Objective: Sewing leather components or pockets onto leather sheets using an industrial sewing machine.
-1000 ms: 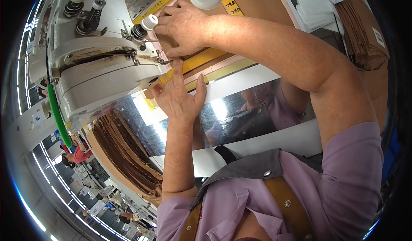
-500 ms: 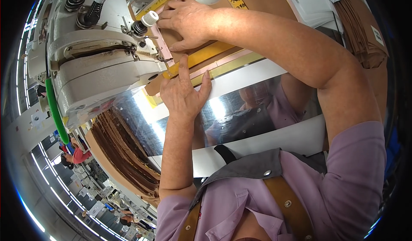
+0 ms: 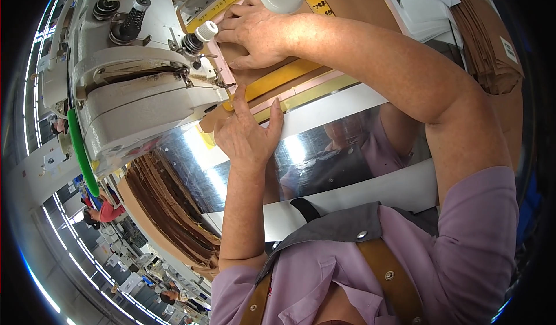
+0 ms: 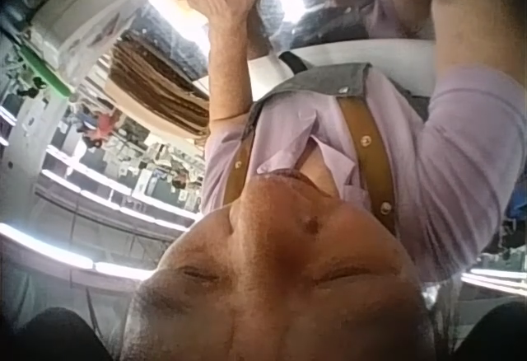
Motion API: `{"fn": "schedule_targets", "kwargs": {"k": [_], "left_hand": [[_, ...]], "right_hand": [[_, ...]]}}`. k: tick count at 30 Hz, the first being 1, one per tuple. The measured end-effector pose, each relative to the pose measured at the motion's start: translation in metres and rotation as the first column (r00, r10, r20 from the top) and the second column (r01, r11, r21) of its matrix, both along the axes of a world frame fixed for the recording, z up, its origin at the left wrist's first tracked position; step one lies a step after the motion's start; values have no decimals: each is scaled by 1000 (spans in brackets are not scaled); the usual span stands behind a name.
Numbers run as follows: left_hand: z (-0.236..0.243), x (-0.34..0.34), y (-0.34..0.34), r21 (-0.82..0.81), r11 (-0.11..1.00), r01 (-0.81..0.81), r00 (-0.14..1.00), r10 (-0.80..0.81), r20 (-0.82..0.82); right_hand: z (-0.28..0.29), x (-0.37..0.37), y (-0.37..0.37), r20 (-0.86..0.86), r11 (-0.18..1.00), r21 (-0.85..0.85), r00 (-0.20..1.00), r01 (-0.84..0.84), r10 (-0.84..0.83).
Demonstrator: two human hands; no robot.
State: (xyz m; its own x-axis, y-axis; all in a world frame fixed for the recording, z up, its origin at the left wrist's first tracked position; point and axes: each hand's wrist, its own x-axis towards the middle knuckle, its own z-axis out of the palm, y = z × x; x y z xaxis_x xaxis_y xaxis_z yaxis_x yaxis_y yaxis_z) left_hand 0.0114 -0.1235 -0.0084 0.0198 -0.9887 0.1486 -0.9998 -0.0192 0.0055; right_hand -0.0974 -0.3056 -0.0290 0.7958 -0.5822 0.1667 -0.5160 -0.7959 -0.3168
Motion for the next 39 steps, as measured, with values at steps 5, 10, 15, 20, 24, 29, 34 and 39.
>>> {"fn": "schedule_targets", "kwargs": {"k": [5, 10, 15, 20, 24, 29, 34, 39], "left_hand": [[-10, 11, 1, -66, 997, 45, 997, -49, -56], [-10, 11, 6, -16, 999, -33, 994, 31, -104], [-3, 14, 5, -6, 1000, -3, 1000, 3, 6], [-2, 18, -1, 17, 999, 31, 1000, -30, -1], [-5, 17, -1, 17, 1000, 10, 1000, -10, -25], [-6, 13, 0, 12, 1000, -5, 999, 6, -31], [-2, 4, -2, 26, 999, 27, 997, -25, -69], [2, -3, -1, 28, 999, 26, 1000, -26, 7]], "right_hand": [[9, 3, -4, -52, 997, 70, 998, -32, 36], [5, -1, 1, -18, 999, 30, 1000, -18, 18], [6, 0, 1, -16, 1000, 21, 1000, -20, 20], [8, 0, 4, -35, 1000, 25, 999, 1, 0], [6, 0, 4, -26, 1000, 14, 1000, -1, 2], [4, -1, 3, 2, 1000, 13, 1000, -11, 11], [0, -1, 3, 9, 1000, 25, 1000, -4, 4], [-4, 2, 3, 26, 1000, 19, 1000, -16, 15]]}}
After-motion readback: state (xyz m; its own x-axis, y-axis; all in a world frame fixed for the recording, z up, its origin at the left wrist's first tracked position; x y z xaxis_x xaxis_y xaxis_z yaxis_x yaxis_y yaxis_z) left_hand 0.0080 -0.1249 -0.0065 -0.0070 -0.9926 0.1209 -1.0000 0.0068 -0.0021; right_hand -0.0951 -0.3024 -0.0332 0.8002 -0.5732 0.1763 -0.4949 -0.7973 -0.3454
